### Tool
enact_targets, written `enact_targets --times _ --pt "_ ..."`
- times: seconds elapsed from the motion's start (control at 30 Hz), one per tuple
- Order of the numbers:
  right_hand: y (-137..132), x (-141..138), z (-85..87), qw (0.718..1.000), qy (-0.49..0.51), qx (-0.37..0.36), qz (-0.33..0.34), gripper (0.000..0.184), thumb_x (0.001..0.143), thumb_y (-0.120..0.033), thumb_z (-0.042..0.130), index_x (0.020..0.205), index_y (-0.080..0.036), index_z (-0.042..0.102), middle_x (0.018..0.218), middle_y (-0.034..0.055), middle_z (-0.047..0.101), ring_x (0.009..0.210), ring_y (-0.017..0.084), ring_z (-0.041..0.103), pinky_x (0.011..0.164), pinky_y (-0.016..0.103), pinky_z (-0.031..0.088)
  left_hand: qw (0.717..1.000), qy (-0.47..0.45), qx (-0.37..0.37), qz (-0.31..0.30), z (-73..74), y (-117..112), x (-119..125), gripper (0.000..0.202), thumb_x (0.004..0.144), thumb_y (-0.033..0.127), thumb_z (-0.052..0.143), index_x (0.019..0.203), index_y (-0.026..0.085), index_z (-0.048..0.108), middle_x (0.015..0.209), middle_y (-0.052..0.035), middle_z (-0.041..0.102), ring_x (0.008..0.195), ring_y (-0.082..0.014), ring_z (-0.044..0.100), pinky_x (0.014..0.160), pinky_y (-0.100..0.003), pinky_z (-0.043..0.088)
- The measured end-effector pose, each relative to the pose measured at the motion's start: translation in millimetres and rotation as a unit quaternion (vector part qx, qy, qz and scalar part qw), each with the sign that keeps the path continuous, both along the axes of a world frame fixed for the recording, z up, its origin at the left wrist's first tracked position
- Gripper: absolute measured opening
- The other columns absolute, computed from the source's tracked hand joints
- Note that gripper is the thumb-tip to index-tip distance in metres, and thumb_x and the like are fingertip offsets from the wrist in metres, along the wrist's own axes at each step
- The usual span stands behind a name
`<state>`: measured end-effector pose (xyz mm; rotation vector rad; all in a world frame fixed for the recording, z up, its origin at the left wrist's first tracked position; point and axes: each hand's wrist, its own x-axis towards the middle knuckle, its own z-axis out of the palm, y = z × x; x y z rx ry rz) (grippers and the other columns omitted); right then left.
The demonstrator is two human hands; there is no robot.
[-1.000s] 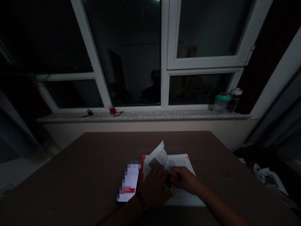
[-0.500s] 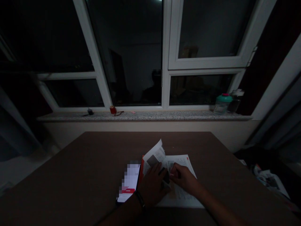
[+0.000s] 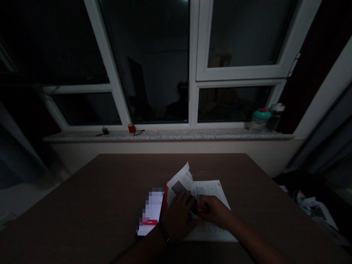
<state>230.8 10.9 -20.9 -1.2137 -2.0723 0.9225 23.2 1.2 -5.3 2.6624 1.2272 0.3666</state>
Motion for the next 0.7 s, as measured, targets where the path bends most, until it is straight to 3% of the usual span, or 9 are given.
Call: enact_targets --times 0.17,0.37,0.7 --pt "2.2 -0.4 -4.3 0.999 -0.007 0.018 -0.028 0.015 0.072 -0.012 0.063 0.073 -0.020 0.051 0.063 -0.0062 0.054 0.058 0.011 0.049 0.052 0.019 0.031 1.000 0.003 0.000 0.002 2.2 -0.7 0.0 0.064 0.084 0.046 0.068 0.138 0.020 0.045 0.151 -0.0121 0.037 0.138 -0.0340 0.031 0.111 -0.051 0.029" --pt "-0.7 1.5 0.6 1.000 0.002 -0.014 -0.001 0.016 0.069 -0.011 0.065 0.069 -0.019 0.051 0.063 -0.0065 0.054 0.058 0.010 0.049 0.051 0.018 0.032 1.000 0.003 0.016 0.000 3.7 -1.4 -0.1 0.051 0.090 0.030 0.057 0.139 0.021 0.045 0.150 -0.0097 0.038 0.138 -0.0300 0.032 0.111 -0.048 0.030" --pt "-2.1 7.0 -2.1 0.998 0.002 -0.042 0.037 0.018 0.063 -0.010 0.071 0.070 -0.018 0.057 0.064 -0.0066 0.056 0.058 0.010 0.049 0.050 0.017 0.031 1.000 0.014 0.001 0.012 4.7 -1.8 1.1 0.055 0.086 0.022 0.058 0.140 0.021 0.045 0.151 -0.0090 0.037 0.138 -0.0297 0.031 0.111 -0.049 0.030"
